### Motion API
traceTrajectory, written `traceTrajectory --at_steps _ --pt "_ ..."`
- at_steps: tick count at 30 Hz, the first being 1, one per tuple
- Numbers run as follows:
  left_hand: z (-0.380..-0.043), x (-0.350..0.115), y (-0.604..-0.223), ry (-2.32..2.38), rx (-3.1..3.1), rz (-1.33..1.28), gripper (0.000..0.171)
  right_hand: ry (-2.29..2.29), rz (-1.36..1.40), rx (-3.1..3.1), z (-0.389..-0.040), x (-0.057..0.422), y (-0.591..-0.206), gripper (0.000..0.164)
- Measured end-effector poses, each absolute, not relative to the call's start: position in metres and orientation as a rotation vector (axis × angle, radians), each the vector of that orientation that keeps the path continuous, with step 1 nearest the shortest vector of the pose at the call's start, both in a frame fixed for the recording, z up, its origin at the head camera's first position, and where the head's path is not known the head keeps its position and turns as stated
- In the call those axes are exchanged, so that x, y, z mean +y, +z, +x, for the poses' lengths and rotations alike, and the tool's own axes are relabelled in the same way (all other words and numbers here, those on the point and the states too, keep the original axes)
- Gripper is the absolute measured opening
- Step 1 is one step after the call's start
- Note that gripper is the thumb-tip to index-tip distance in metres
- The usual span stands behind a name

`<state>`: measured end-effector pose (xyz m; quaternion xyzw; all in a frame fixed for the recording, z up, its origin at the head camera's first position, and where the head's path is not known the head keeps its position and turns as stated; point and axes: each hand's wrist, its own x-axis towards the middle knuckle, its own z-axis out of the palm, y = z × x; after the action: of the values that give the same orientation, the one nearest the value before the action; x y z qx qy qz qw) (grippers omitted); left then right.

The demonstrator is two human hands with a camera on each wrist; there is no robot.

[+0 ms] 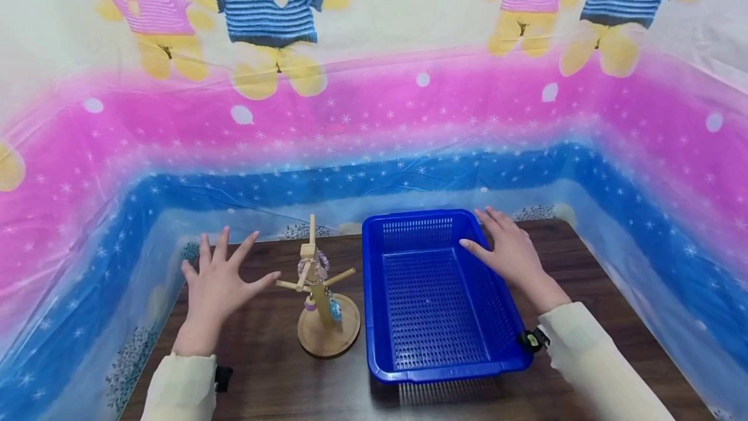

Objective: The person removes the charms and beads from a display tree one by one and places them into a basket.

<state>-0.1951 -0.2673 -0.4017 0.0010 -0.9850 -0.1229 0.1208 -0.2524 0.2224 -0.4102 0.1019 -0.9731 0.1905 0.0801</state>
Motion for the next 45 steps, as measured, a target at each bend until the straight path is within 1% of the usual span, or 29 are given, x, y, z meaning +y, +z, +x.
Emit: traceTrajectory --at_steps 11,17,27,33,45 --pt "-0.188 -0.265 -0.422 -0.402 -2.854 0.019 0.085 0.792 0.39 -2.879 -0.244 0.214 -0.412 0.069" --pt "-0.185 -0.26 -0.43 -0.522 -2.831 -0.001 0.079 0.904 0.415 -2.809 -0.239 0.208 -0.415 0.059" --pt "-0.18 -0.253 -0.441 -0.673 -2.87 0.038 0.077 1.115 0.402 -2.742 -0.232 0.187 -0.424 0.048" --pt "-0.179 -0.248 -0.448 -0.917 -2.859 0.078 0.074 1.244 0.39 -2.71 -0.224 0.175 -0.428 0.043" --pt "-0.179 -0.231 -0.46 -1.504 -2.537 0.151 0.057 1.553 0.399 -2.615 -0.213 0.144 -0.427 0.034"
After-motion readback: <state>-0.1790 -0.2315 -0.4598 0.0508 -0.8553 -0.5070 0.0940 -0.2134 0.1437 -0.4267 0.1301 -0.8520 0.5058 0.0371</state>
